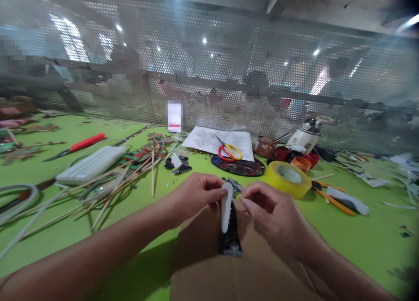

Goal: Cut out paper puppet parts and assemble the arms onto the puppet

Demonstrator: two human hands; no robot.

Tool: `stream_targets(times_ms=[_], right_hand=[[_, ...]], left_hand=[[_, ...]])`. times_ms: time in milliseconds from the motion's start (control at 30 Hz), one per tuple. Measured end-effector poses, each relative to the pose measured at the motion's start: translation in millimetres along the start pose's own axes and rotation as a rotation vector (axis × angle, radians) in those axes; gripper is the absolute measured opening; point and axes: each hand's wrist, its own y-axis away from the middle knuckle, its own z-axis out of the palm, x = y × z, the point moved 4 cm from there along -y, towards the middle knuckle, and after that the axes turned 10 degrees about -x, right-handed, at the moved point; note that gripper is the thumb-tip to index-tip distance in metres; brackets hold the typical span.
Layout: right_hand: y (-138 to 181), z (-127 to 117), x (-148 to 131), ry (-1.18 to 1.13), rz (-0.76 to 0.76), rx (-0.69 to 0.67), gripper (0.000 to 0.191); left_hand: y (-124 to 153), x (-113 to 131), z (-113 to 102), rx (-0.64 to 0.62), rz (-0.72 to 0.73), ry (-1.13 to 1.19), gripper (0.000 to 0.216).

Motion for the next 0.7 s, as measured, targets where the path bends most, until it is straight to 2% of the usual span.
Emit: stream_targets(times_ms=[233, 367, 500, 700], right_hand=[[1.6, 5.5, -6.7, 0.033, -0.009, -0.004, 0.011], [2.2, 6.3, -0.8, -0.050, -0.011, -0.018, 0.009], [2.3, 7.5, 4.0, -0.157, -0.009, -0.035, 0.008], [1.1, 7.2, 2.3, -0.150, -0.051, -0.012, 0.006]], left_hand=[[1.1, -4.6, 17.4, 0.048, 0.031, -0.131, 0.016], [2.4, -3.0, 18.1, 0.005, 0.076, -0.019, 0.017], [4.3, -0.6, 18.6, -0.056, 0.039, 0.122, 0.018], [6.7, -0.3, 24.8, -0.076, 0.015, 0.191, 0.024]])
